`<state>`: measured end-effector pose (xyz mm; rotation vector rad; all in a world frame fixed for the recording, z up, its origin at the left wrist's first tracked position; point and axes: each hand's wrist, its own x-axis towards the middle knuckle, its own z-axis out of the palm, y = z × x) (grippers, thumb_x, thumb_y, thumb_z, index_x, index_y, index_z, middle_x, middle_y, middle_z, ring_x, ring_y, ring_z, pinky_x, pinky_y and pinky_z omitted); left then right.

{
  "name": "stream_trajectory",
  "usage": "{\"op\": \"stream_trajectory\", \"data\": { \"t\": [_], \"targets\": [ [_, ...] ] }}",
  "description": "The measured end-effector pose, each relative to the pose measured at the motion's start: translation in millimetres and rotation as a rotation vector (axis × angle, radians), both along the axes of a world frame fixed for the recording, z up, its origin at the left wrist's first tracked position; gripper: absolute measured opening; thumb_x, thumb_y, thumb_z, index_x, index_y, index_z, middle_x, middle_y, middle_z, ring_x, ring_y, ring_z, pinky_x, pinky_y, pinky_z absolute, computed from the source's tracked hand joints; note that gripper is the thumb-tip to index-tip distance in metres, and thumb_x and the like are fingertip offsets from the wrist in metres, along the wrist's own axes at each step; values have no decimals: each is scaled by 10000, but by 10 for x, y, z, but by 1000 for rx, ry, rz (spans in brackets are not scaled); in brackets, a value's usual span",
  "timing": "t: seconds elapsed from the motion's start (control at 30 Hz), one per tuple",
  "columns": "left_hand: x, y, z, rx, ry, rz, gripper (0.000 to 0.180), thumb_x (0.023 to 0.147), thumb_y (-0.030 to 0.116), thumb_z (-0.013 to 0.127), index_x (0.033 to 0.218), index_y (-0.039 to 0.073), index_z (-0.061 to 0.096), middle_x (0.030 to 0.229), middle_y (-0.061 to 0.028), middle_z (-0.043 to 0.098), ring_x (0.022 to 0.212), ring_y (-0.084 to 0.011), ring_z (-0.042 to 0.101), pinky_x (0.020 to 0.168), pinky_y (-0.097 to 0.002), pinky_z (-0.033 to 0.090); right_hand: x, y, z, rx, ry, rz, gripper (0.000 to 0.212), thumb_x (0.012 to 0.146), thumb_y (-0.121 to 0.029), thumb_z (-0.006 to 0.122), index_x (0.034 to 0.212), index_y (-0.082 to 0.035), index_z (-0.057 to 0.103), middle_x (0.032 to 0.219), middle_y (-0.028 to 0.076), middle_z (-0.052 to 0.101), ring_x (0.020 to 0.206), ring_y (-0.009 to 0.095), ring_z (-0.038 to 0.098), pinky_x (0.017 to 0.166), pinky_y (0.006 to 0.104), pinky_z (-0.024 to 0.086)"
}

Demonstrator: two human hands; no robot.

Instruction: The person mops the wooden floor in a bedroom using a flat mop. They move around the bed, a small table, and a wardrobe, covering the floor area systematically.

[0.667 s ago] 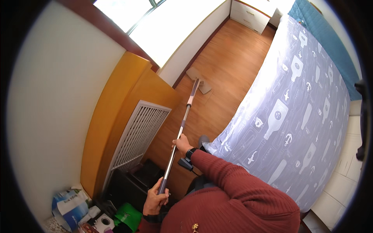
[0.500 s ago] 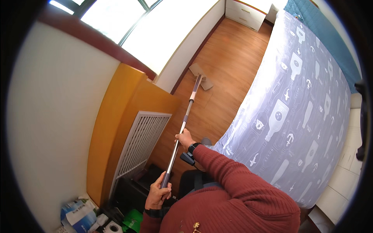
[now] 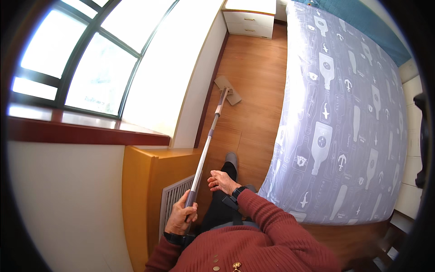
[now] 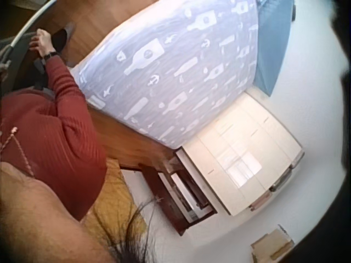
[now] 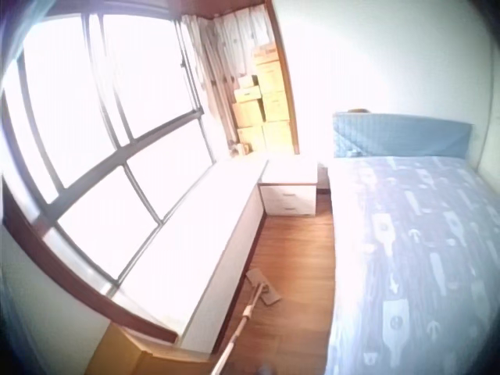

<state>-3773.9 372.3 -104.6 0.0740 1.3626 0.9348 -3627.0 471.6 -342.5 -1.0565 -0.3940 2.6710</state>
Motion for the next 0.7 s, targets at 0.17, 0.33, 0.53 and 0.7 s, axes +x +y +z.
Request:
{"op": "stream_trajectory", "data": {
  "t": [0.17,0.33,0.53,0.7],
  "targets": [
    [-382,1062,-92,79,-32,-104,760,835,-70,574,1534,33,295,858,-64,571,459,-84,397,504,-279,446,-123,676,-64,19,-140,-28,499,1037,-443,514,1330,-39,486,1084,100,577,830,172,611,712,370,576],
    [-651,1943,-233,90,-102,-88,668,875,-56,555,1502,52,350,856,-53,549,466,-86,385,530,-275,443,-517,1585,165,69,-94,-201,541,1024,-490,529,1336,-52,473,1103,98,571,898,176,606,766,378,570],
    [-685,2749,-360,163,-218,-58,558,896,-45,550,1430,60,431,845,-22,539,484,-75,386,541,-242,422,-981,2764,550,83,63,-411,421,1022,-420,567,1217,-56,485,1143,126,557,907,203,625,742,399,584],
    [-582,3357,-528,211,-291,-18,484,903,-23,566,1372,65,479,833,-1,537,487,-70,382,536,-247,403,-1178,3608,386,27,-113,-451,223,991,-177,582,1110,-26,469,985,134,596,776,239,639,633,425,591]
  ]
}}
